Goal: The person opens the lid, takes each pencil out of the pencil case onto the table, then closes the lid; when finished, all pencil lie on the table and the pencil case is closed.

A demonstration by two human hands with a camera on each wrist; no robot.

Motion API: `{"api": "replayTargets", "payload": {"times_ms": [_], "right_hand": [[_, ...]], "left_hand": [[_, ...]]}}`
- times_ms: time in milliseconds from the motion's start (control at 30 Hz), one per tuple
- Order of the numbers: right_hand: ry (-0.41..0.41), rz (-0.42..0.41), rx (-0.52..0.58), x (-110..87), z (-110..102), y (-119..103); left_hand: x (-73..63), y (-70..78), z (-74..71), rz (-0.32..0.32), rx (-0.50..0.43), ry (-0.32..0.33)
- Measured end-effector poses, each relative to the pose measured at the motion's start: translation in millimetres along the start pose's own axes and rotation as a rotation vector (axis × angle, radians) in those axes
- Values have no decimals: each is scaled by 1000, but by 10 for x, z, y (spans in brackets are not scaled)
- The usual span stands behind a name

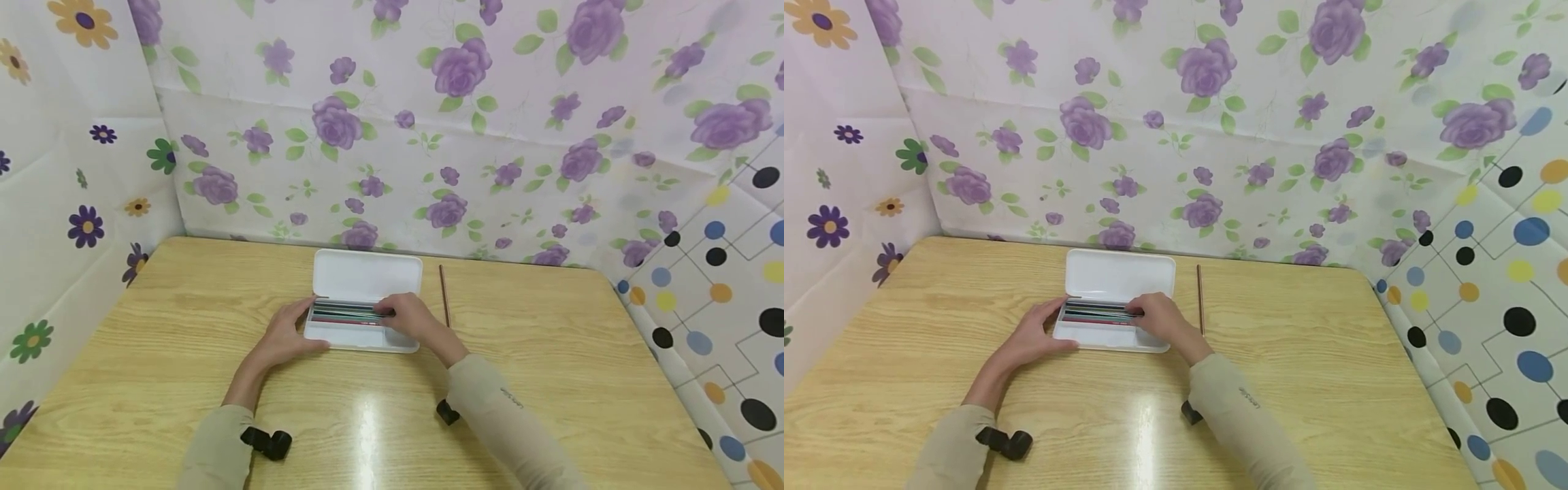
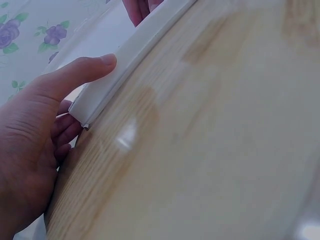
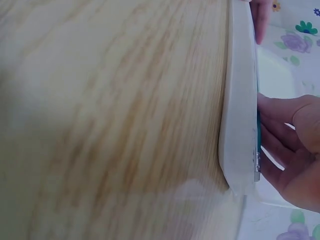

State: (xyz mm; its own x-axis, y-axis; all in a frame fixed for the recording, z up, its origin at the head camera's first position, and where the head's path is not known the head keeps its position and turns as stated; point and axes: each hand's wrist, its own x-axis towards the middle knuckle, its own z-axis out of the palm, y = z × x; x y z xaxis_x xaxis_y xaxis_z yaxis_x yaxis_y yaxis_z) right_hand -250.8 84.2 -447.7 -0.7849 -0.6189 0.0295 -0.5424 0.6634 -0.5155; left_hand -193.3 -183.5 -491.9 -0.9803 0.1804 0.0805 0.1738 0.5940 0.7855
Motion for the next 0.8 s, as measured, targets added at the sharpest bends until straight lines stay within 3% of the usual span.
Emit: {"api": "replayTargets", "payload": {"times_ms": [100,267,367,800], "right_hand": [[17,-26,-64,8,7,-19],[66,-132,-309,-9,38,-75],[93,-164,-385,-12,65,-79],[120,-74,-216,0,25,-113]], "left_hand": [[3,6,-1,-4,-3,-3],[5,3,-1,-3,-7,-1],[6,-3,-1,-3,-11,-2],[0,4,-13,-8,-7,-7]]}}
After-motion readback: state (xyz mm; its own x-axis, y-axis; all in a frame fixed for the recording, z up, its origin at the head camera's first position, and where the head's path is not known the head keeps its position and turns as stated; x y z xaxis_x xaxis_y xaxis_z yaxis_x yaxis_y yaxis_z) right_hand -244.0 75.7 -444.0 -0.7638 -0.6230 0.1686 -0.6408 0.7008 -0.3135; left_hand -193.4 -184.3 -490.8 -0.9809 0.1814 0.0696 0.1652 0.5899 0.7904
